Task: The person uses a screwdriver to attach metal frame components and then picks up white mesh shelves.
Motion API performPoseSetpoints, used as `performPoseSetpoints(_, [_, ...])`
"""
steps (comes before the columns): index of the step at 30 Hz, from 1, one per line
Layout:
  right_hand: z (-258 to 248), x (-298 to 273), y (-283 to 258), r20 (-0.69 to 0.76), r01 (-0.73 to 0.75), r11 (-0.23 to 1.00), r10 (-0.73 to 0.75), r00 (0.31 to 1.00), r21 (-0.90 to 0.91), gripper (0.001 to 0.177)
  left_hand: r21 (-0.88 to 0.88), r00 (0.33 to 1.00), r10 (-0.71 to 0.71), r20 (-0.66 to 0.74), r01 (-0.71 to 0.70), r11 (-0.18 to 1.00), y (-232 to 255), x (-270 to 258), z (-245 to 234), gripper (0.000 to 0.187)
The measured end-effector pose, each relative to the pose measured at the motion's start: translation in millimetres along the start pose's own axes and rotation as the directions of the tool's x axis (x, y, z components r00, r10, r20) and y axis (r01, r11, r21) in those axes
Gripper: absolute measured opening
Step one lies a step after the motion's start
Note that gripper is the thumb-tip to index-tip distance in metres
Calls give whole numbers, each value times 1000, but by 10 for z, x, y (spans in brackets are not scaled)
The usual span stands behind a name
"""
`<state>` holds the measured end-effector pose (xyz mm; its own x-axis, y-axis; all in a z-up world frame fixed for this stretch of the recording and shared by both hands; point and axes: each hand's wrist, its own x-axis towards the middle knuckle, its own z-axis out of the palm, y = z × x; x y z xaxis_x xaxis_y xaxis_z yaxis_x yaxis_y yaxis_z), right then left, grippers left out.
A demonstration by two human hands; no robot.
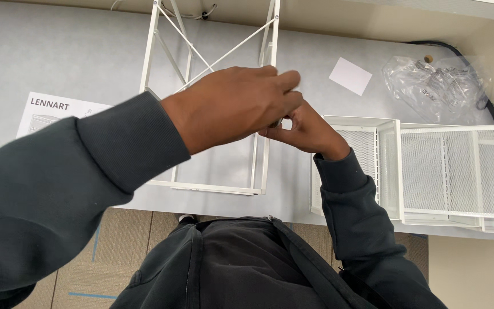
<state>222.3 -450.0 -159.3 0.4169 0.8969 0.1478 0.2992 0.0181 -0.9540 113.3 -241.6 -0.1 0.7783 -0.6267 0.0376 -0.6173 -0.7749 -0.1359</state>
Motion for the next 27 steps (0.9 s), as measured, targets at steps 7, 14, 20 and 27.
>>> performPoseSetpoints(7, [24,-25,-208,-5,-88,992,87,996,-91,26,-30,988,147,51,-146,989,20,42,-218,15])
performPoseSetpoints(14, [89,-35,-354,-1,-158,980,159,987,-121,27,84,975,-75,-210,94,992,-65,177,75,30])
performPoseSetpoints(20, [21,-52,-222,-50,-102,968,93,994,-227,22,-121,996,18,-90,-29,992,-165,121,-101,10])
performPoseSetpoints(27, [60,-85,-291,-159,-312,917,279,947,-250,56,-86,961,215,-175,-232,969,-151,115,-10,10])
